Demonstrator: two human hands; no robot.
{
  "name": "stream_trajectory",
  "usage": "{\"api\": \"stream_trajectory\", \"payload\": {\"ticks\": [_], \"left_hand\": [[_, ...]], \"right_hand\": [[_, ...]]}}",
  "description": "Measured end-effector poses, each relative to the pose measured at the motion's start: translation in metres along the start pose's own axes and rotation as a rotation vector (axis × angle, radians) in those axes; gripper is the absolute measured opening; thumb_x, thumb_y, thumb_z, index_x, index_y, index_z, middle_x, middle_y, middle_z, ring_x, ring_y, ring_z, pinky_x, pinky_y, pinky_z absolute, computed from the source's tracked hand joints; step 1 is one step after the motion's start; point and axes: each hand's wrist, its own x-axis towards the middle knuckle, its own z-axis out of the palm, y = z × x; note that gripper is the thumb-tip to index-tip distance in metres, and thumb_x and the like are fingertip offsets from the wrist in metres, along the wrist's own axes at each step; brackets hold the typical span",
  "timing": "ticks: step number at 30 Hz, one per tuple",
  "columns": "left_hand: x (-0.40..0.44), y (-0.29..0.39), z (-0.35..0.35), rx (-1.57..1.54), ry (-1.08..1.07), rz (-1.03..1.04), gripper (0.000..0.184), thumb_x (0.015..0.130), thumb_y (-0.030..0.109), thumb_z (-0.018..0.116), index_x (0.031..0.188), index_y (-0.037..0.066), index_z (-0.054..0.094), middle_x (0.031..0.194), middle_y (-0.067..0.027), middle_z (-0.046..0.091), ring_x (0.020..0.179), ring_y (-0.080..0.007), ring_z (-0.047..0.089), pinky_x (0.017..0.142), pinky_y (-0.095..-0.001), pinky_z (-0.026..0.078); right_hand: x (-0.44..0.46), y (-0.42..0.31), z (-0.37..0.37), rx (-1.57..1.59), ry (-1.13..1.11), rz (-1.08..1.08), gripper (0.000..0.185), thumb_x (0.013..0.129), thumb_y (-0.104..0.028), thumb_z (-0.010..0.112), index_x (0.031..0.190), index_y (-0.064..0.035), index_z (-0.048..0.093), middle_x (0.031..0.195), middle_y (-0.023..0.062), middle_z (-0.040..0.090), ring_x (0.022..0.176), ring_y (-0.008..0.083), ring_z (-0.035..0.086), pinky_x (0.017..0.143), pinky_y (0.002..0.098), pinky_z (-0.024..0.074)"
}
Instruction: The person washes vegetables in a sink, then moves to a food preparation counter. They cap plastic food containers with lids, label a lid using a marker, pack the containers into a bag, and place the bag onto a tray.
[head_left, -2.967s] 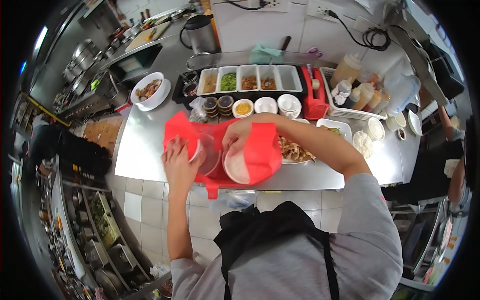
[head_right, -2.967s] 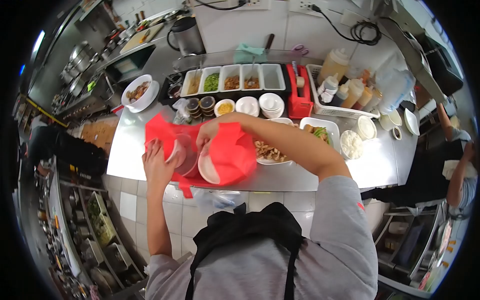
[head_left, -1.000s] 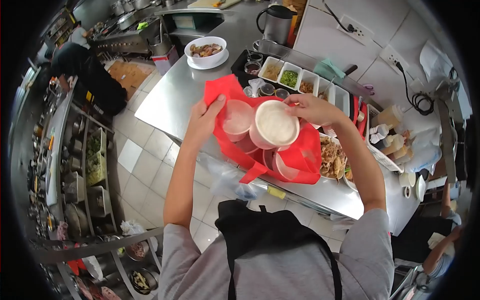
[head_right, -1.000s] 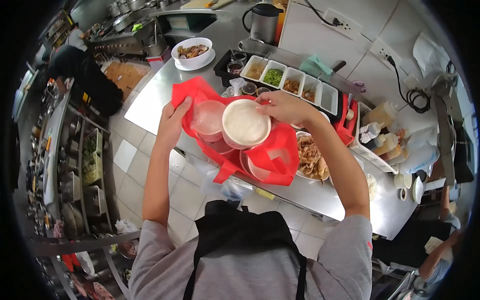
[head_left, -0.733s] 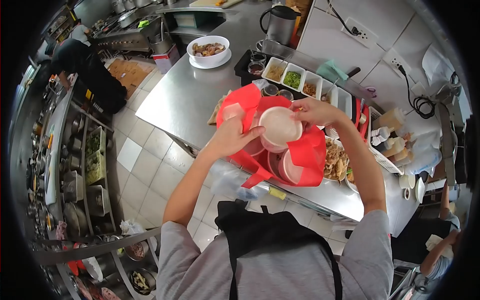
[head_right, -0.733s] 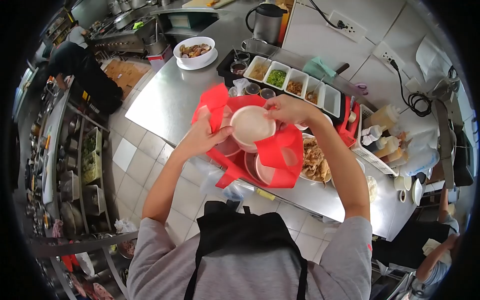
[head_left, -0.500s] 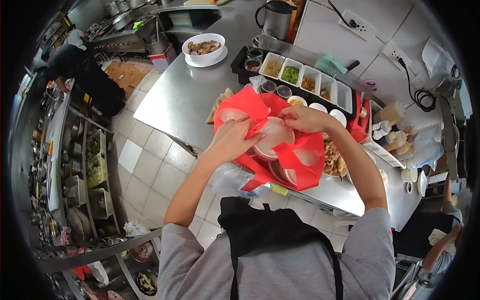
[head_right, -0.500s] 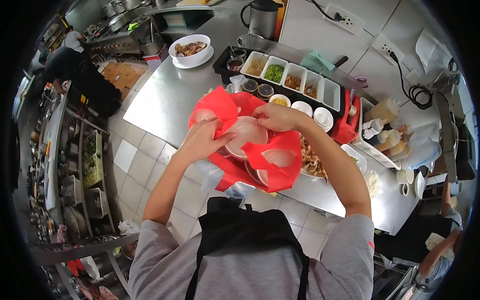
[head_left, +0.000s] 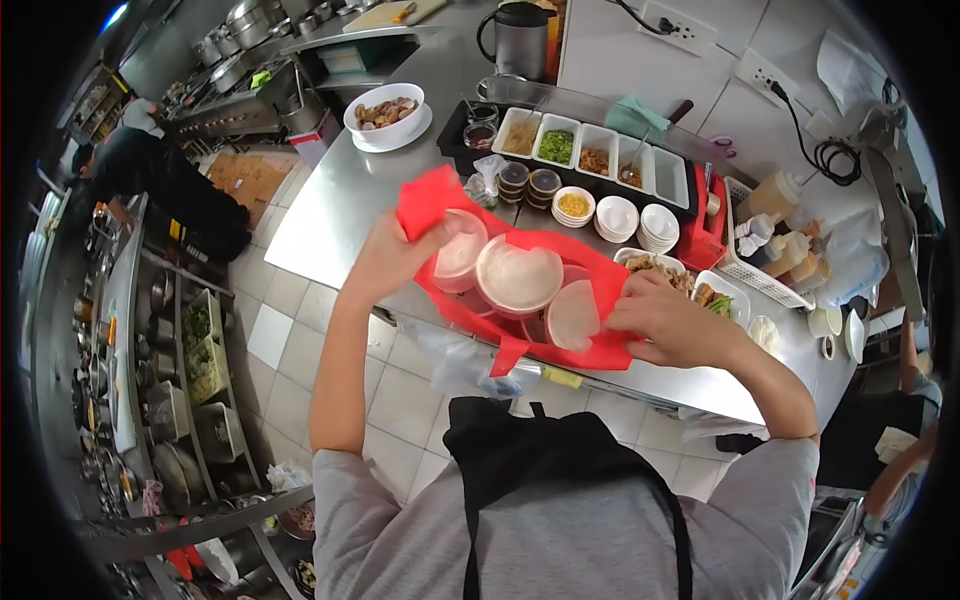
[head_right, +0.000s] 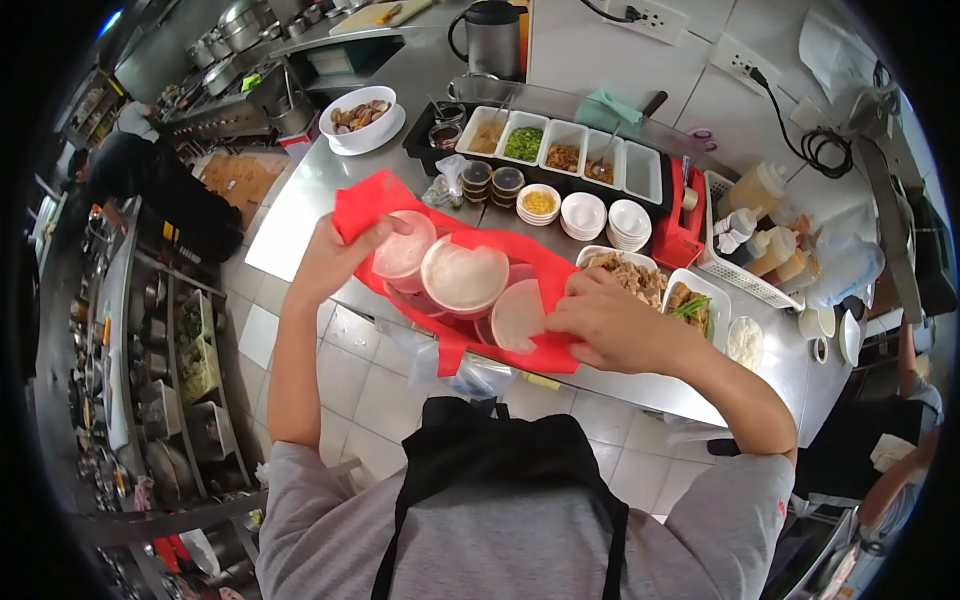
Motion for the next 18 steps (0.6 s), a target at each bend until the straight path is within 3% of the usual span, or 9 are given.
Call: {"api": "stream_trajectory", "payload": {"ticks": [1, 2, 4, 6, 7, 11, 13, 16, 18], "left_hand": [[0.000, 0.002, 0.000, 0.057, -0.006, 0.033, 0.029, 0.080, 0.025, 0.061, 0.095, 0.000, 0.062, 0.086, -0.0113, 0.064, 0.072, -0.0212, 0.060, 0.068, -0.0301, 0.046], [0.006, -0.010, 0.020, 0.084, -0.015, 0.252, 0.032, 0.078, 0.031, 0.062, 0.085, 0.000, 0.062, 0.078, -0.0118, 0.064, 0.066, -0.0249, 0.060, 0.065, -0.0332, 0.046], [0.005, -0.007, 0.037, 0.748, -0.193, 0.122, 0.045, 0.071, 0.042, 0.065, 0.074, -0.003, 0.061, 0.070, -0.0156, 0.062, 0.065, -0.0286, 0.059, 0.063, -0.0359, 0.046], [0.003, 0.009, 0.052, 0.718, -0.220, 0.083, 0.052, 0.066, 0.048, 0.066, 0.068, -0.003, 0.059, 0.065, -0.0170, 0.060, 0.064, -0.0306, 0.058, 0.061, -0.0373, 0.045], [0.005, 0.017, 0.055, 0.713, -0.235, 0.071, 0.055, 0.064, 0.051, 0.066, 0.066, -0.004, 0.058, 0.063, -0.0177, 0.059, 0.063, -0.0316, 0.058, 0.061, -0.0380, 0.045], [0.004, -0.011, 0.062, 0.900, -0.210, 0.148, 0.058, 0.057, 0.053, 0.069, 0.065, -0.004, 0.059, 0.066, -0.0187, 0.060, 0.067, -0.0302, 0.059, 0.064, -0.0376, 0.045], [-0.001, -0.013, 0.055, 0.944, -0.179, 0.255, 0.060, 0.061, 0.056, 0.065, 0.067, -0.003, 0.061, 0.065, -0.0180, 0.060, 0.068, -0.0313, 0.060, 0.062, -0.0398, 0.045], [-0.006, 0.000, 0.056, 0.878, -0.279, 0.207, 0.060, 0.060, 0.056, 0.065, 0.069, -0.004, 0.061, 0.065, -0.0184, 0.060, 0.070, -0.0314, 0.060, 0.064, -0.0410, 0.045], [-0.005, -0.003, 0.061, 0.870, -0.258, 0.128, 0.062, 0.059, 0.056, 0.066, 0.068, -0.005, 0.061, 0.068, -0.0192, 0.060, 0.071, -0.0320, 0.059, 0.070, -0.0388, 0.042]], "right_hand": [[-0.001, 0.000, -0.006, 0.111, 0.076, 0.018, 0.018, 0.069, -0.008, 0.061, 0.086, -0.0047, 0.059, 0.093, 0.0098, 0.056, 0.098, 0.0245, 0.048, 0.087, 0.0368, 0.0370], [-0.003, -0.001, -0.019, 0.222, 0.148, 0.034, 0.018, 0.069, -0.006, 0.059, 0.087, -0.0044, 0.059, 0.093, 0.0103, 0.056, 0.096, 0.0249, 0.049, 0.085, 0.0368, 0.0386], [-0.001, 0.002, -0.026, 0.406, 0.238, 0.044, 0.019, 0.070, -0.007, 0.056, 0.089, -0.0039, 0.058, 0.093, 0.0116, 0.056, 0.091, 0.0260, 0.050, 0.081, 0.0368, 0.0411], [0.016, 0.003, -0.017, 0.544, 0.287, 0.032, 0.020, 0.072, -0.010, 0.055, 0.091, -0.0034, 0.056, 0.095, 0.0131, 0.055, 0.087, 0.0273, 0.052, 0.076, 0.0369, 0.0430], [0.029, 0.011, 0.014, 0.395, 0.316, 0.061, 0.028, 0.073, -0.018, 0.056, 0.096, -0.0020, 0.053, 0.098, 0.0167, 0.054, 0.081, 0.0285, 0.056, 0.071, 0.0376, 0.0438], [0.046, -0.015, 0.062, -0.156, 0.479, 0.332, 0.043, 0.068, -0.028, 0.063, 0.097, -0.0012, 0.047, 0.096, 0.0163, 0.054, 0.076, 0.0287, 0.059, 0.068, 0.0388, 0.0443], [0.047, -0.017, 0.066, -0.160, 0.428, 0.459, 0.051, 0.064, -0.033, 0.067, 0.098, -0.0014, 0.044, 0.095, 0.0148, 0.053, 0.073, 0.0293, 0.060, 0.067, 0.0397, 0.0446], [0.043, -0.010, 0.064, -0.049, 0.504, 0.465, 0.052, 0.058, -0.039, 0.071, 0.090, -0.0071, 0.044, 0.088, 0.0096, 0.053, 0.068, 0.0315, 0.058, 0.070, 0.0425, 0.0448], [0.041, -0.005, 0.058, 0.003, 0.467, 0.403, 0.054, 0.061, -0.037, 0.071, 0.098, -0.0065, 0.048, 0.098, 0.0122, 0.054, 0.079, 0.0302, 0.058, 0.069, 0.0430, 0.0452]]}}
